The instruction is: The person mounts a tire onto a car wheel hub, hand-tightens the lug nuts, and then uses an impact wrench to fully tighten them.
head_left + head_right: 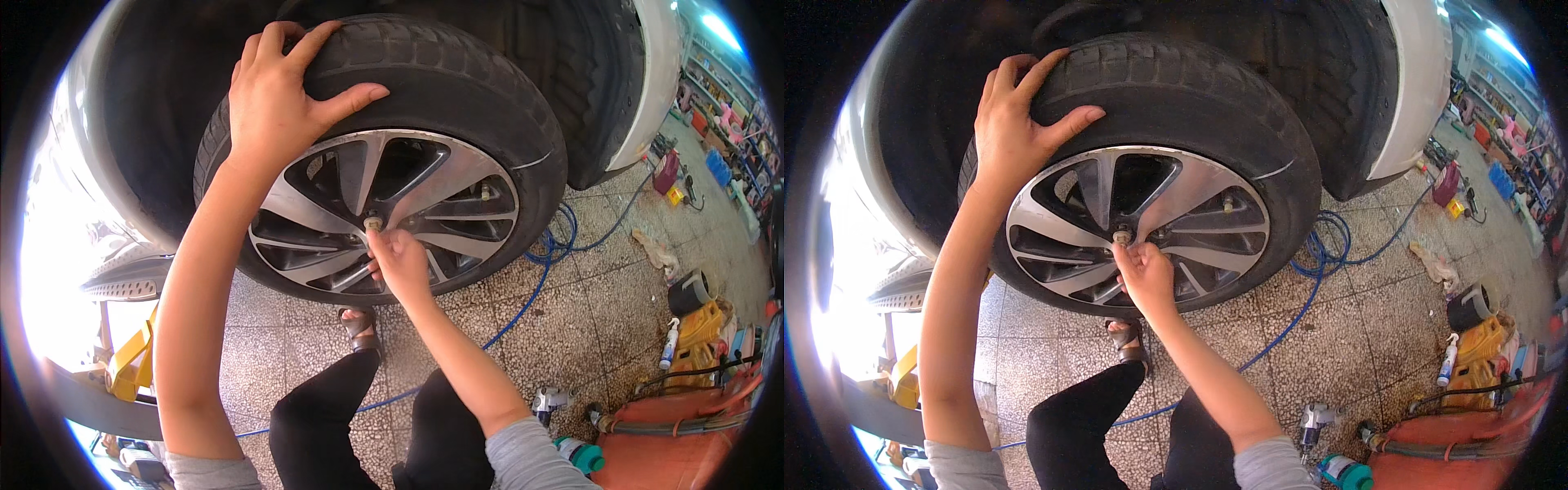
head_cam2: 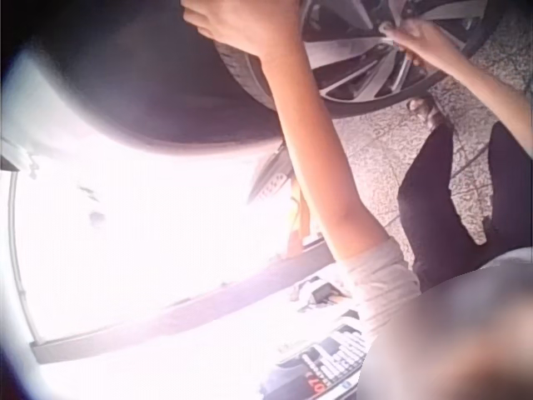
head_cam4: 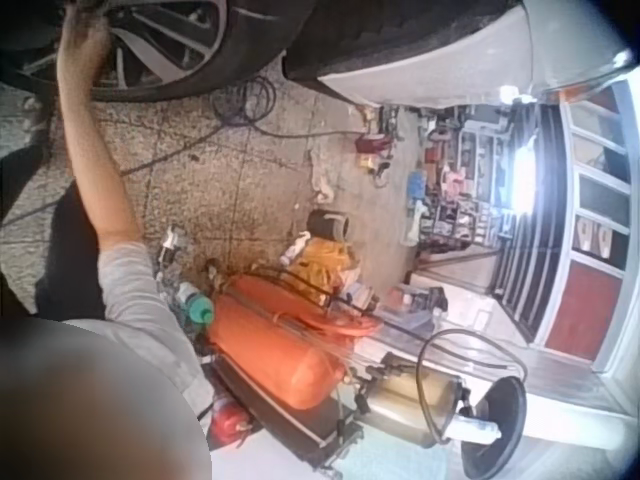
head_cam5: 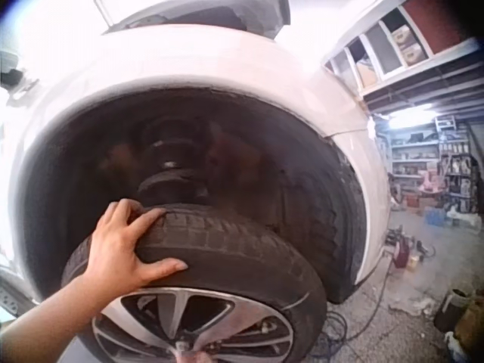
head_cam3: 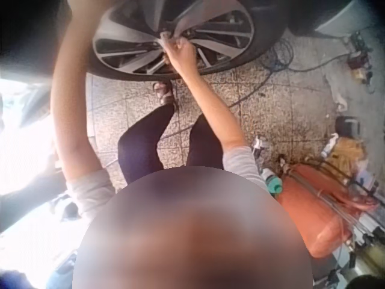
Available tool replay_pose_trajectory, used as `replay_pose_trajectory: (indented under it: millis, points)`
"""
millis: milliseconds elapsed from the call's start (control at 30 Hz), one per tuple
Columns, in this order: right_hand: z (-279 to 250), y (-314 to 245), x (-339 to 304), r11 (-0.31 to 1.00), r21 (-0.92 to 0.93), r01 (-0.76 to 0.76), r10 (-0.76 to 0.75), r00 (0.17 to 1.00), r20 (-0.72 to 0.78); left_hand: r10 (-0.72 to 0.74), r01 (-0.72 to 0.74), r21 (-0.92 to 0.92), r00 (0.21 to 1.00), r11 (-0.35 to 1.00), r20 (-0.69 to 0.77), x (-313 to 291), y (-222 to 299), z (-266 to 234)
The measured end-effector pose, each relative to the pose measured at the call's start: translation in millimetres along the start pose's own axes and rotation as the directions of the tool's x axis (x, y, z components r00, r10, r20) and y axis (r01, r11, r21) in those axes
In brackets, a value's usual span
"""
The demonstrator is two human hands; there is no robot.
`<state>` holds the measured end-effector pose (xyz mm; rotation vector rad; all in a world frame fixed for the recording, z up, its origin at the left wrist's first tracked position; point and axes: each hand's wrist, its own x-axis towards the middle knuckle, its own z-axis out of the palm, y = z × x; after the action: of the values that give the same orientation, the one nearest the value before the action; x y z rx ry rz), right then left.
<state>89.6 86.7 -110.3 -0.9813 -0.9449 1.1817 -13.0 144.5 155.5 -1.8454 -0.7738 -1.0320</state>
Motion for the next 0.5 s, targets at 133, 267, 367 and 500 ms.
replay_pose_trajectory:
  millis: [133,267,367,500]
  points:
    - [16.8,-16.0,5.8,0.998,0.065,0.007,0.001,0.991,-0.13,-0.005,0.005,0.01,1.0,1.0,0.008,1.0,0.3,-1.4]
    - [23.4,-5.4,8.6,0.859,-0.476,0.188,-0.305,0.935,-0.18,-0.026,0.026,0.022,1.0,0.999,-0.01,-1.0,2.7,0.4]
    - [26.5,0.8,9.4,0.89,-0.409,0.2,-0.302,0.932,-0.201,-0.041,0.041,0.014,0.999,0.999,0.001,-2.2,4.0,1.1]
    - [25.7,-0.8,4.4,0.957,-0.288,0.031,-0.093,0.974,-0.205,-0.047,0.046,0.03,0.999,0.998,0.023,-1.9,4.3,-0.2]
